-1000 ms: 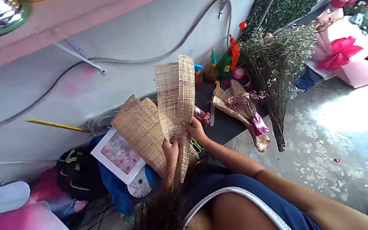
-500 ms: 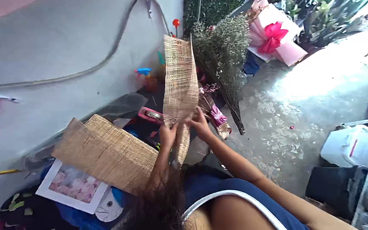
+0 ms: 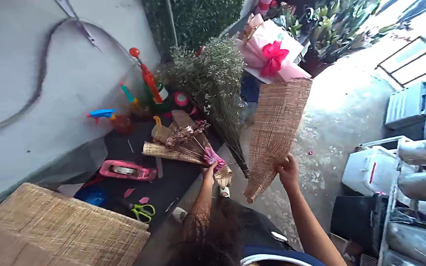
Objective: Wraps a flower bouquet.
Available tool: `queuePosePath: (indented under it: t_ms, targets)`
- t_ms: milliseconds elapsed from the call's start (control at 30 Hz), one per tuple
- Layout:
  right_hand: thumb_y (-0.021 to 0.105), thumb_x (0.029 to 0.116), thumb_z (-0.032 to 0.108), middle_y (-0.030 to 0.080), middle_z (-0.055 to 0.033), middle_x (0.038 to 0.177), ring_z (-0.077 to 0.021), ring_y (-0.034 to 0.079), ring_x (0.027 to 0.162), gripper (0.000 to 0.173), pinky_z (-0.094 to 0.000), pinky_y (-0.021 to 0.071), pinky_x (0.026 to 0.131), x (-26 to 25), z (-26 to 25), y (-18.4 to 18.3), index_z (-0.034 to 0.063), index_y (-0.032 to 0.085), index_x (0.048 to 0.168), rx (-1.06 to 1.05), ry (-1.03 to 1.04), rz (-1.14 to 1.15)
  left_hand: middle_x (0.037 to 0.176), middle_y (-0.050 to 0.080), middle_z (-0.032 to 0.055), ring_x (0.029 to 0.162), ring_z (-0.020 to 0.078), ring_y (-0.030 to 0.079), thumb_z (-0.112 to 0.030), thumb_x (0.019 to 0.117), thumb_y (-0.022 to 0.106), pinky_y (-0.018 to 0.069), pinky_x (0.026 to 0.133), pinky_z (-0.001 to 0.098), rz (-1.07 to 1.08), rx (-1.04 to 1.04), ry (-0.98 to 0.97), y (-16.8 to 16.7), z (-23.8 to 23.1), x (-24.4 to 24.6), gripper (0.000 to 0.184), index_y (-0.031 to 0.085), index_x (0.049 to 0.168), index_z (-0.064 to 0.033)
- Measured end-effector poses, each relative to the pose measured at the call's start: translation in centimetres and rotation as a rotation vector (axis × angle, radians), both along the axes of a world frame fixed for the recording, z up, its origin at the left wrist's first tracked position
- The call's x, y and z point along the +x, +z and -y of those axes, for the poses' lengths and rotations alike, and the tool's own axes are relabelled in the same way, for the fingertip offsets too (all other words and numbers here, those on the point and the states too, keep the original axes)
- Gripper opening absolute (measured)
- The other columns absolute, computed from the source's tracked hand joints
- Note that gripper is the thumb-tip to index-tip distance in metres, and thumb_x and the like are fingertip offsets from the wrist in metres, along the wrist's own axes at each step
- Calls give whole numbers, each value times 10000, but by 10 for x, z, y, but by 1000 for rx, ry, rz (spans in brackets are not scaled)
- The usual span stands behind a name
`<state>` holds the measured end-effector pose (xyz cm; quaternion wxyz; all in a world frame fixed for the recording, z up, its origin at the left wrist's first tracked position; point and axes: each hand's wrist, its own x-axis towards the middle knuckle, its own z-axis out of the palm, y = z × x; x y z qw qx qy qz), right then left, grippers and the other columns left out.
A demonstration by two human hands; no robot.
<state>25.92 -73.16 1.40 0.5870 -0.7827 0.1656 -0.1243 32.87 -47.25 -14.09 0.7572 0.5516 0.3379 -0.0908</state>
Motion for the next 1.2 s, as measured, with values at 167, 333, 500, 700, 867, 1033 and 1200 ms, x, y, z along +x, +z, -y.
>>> queuePosePath:
  t_ms: [167,333,500,700,867,1033,1200]
  targets:
    - [592,867,-100,712,-202,1016,-140,710,880,545,-316,595,825,29,7,-36,-157,431,1385,-5,160,-115,1296,571,220,1076,232,639,12,941,633,570,901,394,-17,-160,-115,38,-24,-52,649,296,1495,44]
    - [608,894,-98,714,-235,1103,-217,722,986,459,-376,596,895,70,-38,-99,-131,522,1343,67,416,-187,1198,634,159,1062,129,656,63,723,746,564,934,302,38,-8,-145,93,-57,-134,793,358,1414,108]
    - [593,952,-45,705,-257,1154,-300,710,1053,396,-435,563,965,106,-90,-141,-92,573,1344,-51,659,-334,1162,659,123,1045,57,648,71,696,754,540,945,239,13,150,-136,132,-78,-170,732,436,1352,139]
    - [600,981,9,695,-258,1187,-332,693,1101,381,-464,539,1005,115,-113,-155,-54,588,1357,-121,841,-436,1082,706,58,1000,29,671,96,732,748,552,939,229,-37,162,-160,141,-93,-186,566,530,1255,116]
    - [605,957,4,714,-235,1153,-297,701,1078,387,-456,543,996,92,-130,-169,-70,601,1336,-70,828,-465,1206,666,191,1107,169,660,49,771,780,547,992,341,-70,87,-173,62,-47,-155,633,496,1331,127]
    - [618,919,-46,710,-244,1148,-279,691,1089,363,-429,531,1008,75,-132,-188,-110,618,1276,-9,749,-524,1413,520,280,1309,276,547,65,774,804,462,1112,389,-139,63,-101,0,-18,-130,845,325,1468,128]
    - [638,889,-92,708,-244,1127,-249,698,1053,374,-397,554,966,70,-130,-194,-132,599,1258,91,693,-540,1365,566,271,1272,270,572,18,746,859,466,1096,388,-189,112,-158,-25,-21,-123,818,406,1417,135]
